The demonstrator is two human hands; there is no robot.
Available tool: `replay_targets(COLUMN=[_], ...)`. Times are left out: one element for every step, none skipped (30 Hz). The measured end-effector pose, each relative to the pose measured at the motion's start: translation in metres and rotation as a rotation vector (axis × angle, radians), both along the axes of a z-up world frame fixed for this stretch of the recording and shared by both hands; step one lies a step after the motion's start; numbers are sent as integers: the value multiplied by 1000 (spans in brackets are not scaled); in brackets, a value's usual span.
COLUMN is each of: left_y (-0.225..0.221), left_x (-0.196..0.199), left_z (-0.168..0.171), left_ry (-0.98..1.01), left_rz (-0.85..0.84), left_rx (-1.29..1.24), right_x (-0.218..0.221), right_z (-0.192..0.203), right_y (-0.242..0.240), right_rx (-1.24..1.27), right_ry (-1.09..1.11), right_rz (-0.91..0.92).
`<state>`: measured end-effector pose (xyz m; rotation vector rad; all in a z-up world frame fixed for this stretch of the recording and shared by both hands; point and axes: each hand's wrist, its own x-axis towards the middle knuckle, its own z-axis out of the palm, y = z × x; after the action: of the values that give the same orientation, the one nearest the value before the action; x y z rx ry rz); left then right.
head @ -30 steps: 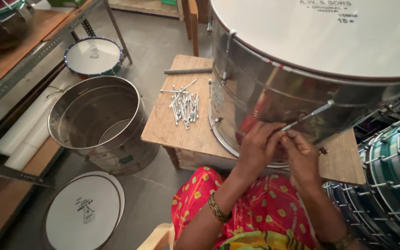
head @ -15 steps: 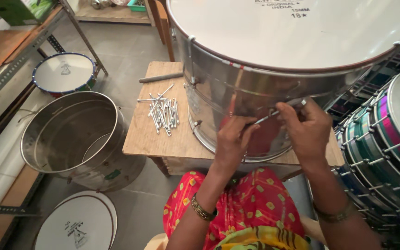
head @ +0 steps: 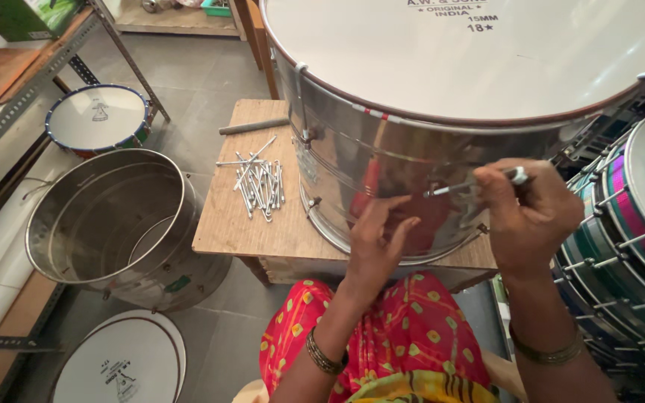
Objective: The person assembles a drum by inserting metal rods into the side lugs and tightening them by hand and with a screwdriver while another person assists by holding the instrument.
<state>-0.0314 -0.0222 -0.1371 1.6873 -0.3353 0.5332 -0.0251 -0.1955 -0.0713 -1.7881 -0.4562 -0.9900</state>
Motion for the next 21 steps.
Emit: replay_targets(left_y=[-1, -1, -3, -5, -6, -6, -7, -8, -9, -10, -11, -12, -12, -12, -12, -12, -11, -10, -7, -5, -4], left_x=[0, 0, 1, 2, 3, 5, 6, 6, 5, 5, 5, 5, 4, 4, 4, 5, 5, 6, 7, 7, 8], left_z=[-1, -2, -2, -1, 0, 1, 2, 3, 4, 4, 4, 3, 2, 1, 0, -2, -2, -3, -3, -4, -3], left_ry=[55, 110, 25, -60, -147, -173, -197, -221, -184, -148, -114, -95, -74, -53, -25, 4, 31, -11, -53, -95, -105], left_rz=[-33, -67, -46, -26, -5, -9, -13, -18, -20, -23, -24, -5, 15, 35, 22, 8, -4, 33, 70, 107, 109], left_rx=[-28, -56, -36, -17, 3, 5, 6, 6, -2, -10, -18, -19, -19, -18, -34, -50, -67, -3, 61, 125, 156], right_x=[-1, -2, -2, -1, -2, -2, -3, -3, -3, -4, -3, -2, 0, 2, 3, 3, 4, 5, 5, 6, 6], right_z=[3, 7, 12, 16, 19, 22, 23, 22, 20, 17, 13, 9, 5, 2, -1, -3, -4, -4, -4, -3, -2], right_y=[3, 4, 4, 4, 4, 4, 2, 1, 0, -1, -2, -2, -2, -2, -3, -2, -1, 0, 1, 2, 2], right_rx=[-58, -116, -139, -161, -164, -167, -149, -132, -129, -127, -124, -106, -87, -68, -62, -57, -52, -35, -18, -1, -23], right_ry=[-19, -38, -27, -17, 3, 22, 54, 85, 141, 197, 250, 244, 240, 236, 239, 241, 242, 253, 263, 274, 290], right_rz=[-15, -31, -34, -36, -33, -30, -22, -13, -31, -47, -62, -47, -30, -12, -3, 5, 15, 33, 50, 67, 70])
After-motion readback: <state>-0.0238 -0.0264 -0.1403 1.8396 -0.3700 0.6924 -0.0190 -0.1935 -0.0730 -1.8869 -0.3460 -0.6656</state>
